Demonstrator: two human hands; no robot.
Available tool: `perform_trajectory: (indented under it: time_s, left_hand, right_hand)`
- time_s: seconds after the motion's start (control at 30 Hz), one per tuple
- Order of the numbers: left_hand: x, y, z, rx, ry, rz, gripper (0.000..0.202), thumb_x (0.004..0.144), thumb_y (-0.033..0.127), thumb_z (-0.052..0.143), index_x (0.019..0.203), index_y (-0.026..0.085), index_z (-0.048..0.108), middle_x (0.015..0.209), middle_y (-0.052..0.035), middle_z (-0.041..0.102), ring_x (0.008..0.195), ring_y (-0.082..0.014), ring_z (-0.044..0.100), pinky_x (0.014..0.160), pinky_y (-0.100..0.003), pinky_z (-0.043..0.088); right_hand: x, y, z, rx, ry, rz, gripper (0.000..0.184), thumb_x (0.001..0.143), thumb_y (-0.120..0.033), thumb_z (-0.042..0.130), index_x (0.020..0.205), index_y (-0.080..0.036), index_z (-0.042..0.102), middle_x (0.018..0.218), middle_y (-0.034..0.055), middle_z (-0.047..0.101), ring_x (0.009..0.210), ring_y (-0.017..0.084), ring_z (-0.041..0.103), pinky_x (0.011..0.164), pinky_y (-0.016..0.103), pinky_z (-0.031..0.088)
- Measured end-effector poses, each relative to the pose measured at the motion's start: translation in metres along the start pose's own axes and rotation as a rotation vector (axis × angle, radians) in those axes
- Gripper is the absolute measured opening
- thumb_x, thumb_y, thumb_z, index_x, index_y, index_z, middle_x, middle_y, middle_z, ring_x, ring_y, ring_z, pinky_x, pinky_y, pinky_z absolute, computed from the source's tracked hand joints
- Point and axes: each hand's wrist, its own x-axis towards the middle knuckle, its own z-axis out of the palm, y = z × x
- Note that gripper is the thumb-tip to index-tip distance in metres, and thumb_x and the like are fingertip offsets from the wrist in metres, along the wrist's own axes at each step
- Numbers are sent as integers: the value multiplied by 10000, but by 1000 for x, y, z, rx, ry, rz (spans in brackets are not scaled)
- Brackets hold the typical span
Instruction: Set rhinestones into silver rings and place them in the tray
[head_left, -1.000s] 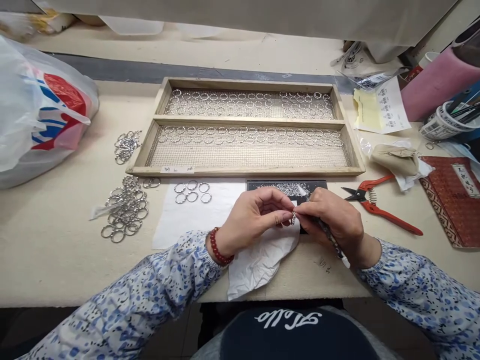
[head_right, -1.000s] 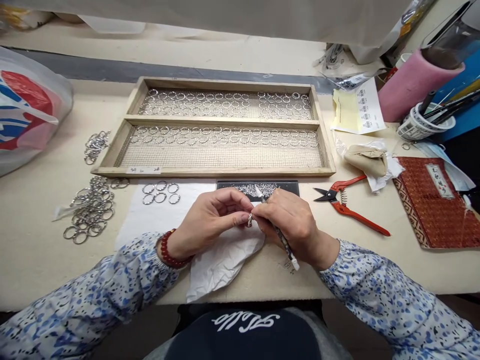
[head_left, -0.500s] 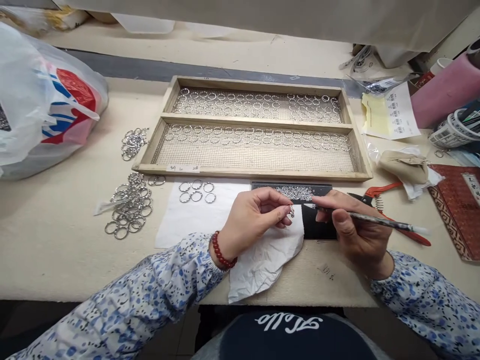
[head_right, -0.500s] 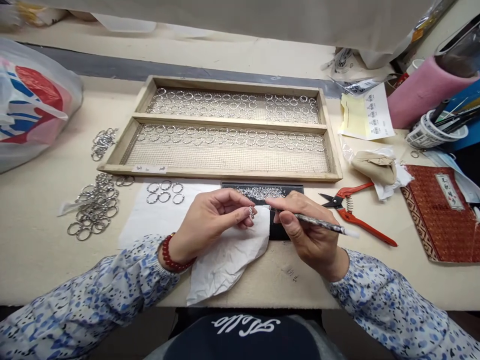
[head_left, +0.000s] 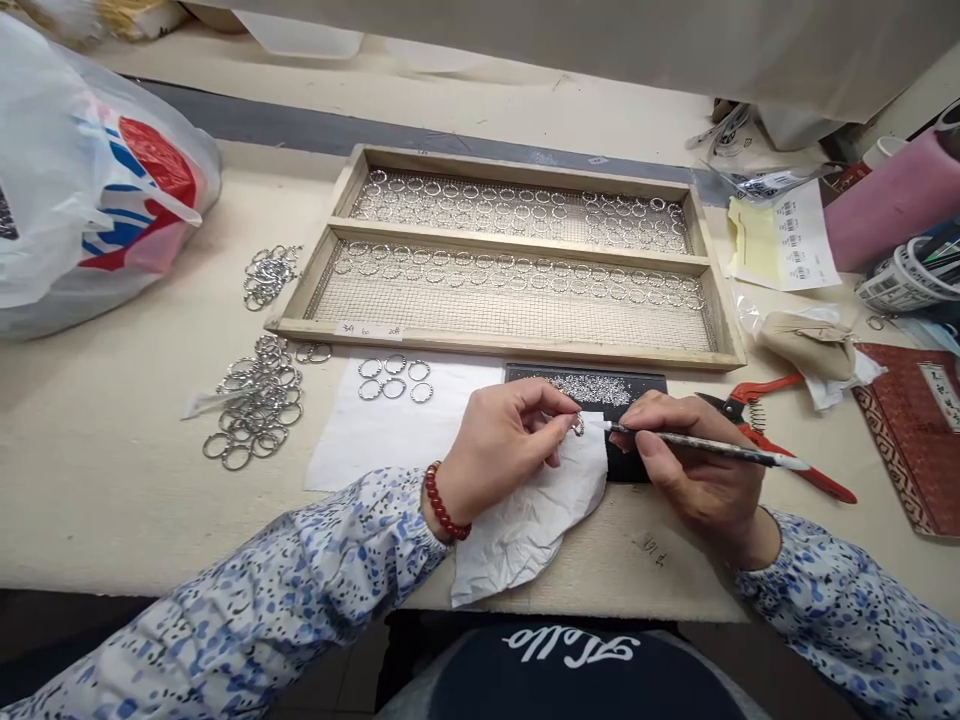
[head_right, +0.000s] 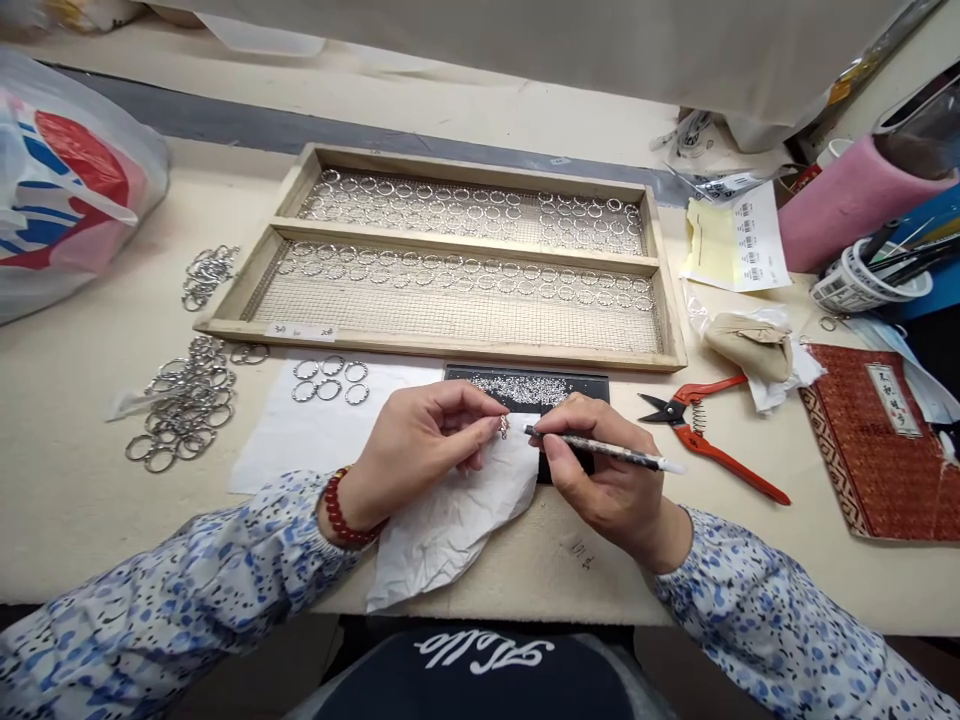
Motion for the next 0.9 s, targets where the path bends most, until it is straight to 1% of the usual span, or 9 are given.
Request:
perform_trajectory:
  time_s: [0.13,0.27,0.37,0.43,0.53,0.6,0.67,0.77,0.9]
  left_hand:
    - [2,-3,0,2,22,-4,23,783,131,662,793,118,680,586,-1,654,401,-83,587,368,-159,482]
    - [2,-3,0,15,19,-69,52,792,151,652,812,109,677,537,6,630,440,-110,616,407,-187,539]
    - [1,-2,0,-2,18,-116,73,791,159,652,832,101,669,533,4,630,455,-115,626,425,-195,557]
    - [1,-1,0,-35,28,-125,72,790,152,652,838,98,658,525,13,622,442,-103,615,413,-173,539]
    - [2,-1,0,-77,52,-121,64,786,133,654,837,98,638,537,21,623,431,-83,607,409,-142,514]
    - [3,-2,0,-95,59,-116,61,787,124,652,835,98,628,541,25,623,432,-74,609,415,-130,507]
    - [3,-2,0,-105,60,-113,59,789,119,647,837,98,621,537,27,621,437,-73,615,424,-125,506]
    - [3,-3,0,-108,64,-105,57,796,123,639,843,102,615,519,29,618,437,-81,620,428,-132,512]
    - [1,-3,-1,-84,71,-82,60,801,126,634,855,104,619,537,20,632,457,-89,631,448,-148,538]
  right_hand:
    - [1,-1,1,-23,41,49,175,859,-64,604,959,-192,671,790,21,664,711,152,629,652,309,509]
    - [4,0,2,-79,128,130,100,858,-93,637,854,-182,684,718,-2,655,626,127,634,589,262,510]
    - [4,2,1,-117,143,147,91,854,-97,639,836,-177,679,732,-3,648,607,117,633,569,249,508]
    - [3,2,1,-138,113,131,87,848,-99,635,869,-174,673,791,15,652,660,129,639,601,264,514]
    - [2,3,2,-137,-15,69,99,837,-93,624,891,-171,651,823,34,648,742,155,633,659,294,512]
    - [2,4,5,-121,-102,27,104,836,-77,611,880,-168,634,786,29,638,722,150,617,673,302,505]
    - [4,6,9,-132,-155,-9,109,836,-63,603,880,-161,623,767,26,630,693,140,601,667,301,497]
    - [5,9,13,-188,-195,-46,98,840,-63,597,878,-153,609,762,29,624,688,136,591,643,286,485]
    - [4,12,14,-217,-200,-36,90,848,-68,591,877,-153,598,770,24,621,693,126,588,638,266,482]
